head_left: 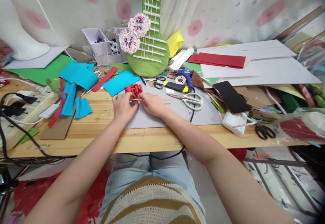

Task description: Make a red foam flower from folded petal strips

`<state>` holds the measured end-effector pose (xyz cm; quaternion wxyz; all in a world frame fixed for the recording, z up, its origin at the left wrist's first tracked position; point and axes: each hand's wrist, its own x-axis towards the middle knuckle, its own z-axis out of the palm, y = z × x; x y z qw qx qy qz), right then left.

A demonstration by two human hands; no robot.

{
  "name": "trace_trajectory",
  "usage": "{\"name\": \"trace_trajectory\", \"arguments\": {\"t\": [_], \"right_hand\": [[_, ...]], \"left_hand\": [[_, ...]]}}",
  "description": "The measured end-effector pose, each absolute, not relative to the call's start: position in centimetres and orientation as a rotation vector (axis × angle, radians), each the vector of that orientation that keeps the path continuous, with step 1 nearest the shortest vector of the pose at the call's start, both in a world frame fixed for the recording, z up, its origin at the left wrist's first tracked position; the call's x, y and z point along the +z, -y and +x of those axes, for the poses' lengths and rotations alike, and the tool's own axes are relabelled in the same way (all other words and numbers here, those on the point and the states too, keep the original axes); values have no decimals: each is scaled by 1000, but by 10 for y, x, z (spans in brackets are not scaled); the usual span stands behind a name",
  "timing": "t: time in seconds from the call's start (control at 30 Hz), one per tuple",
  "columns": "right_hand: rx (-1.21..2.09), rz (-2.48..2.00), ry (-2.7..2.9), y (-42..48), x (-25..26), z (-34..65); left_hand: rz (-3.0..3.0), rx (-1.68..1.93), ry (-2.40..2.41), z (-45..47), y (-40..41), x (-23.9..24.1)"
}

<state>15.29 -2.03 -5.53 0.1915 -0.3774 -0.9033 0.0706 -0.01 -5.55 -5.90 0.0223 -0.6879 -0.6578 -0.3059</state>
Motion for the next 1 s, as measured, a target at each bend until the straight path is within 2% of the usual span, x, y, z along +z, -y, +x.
{"name": "trace_trajectory", "arguments": {"t": [0.3,1.0], "right_hand": [[265,-921,2552,22,-56,151],[352,-1066,2420,19,-53,151]], "left_hand": [[-2231,-954,1981,-2,54,-62],[-2325,-1104,1851,-2,53,-64]]}}
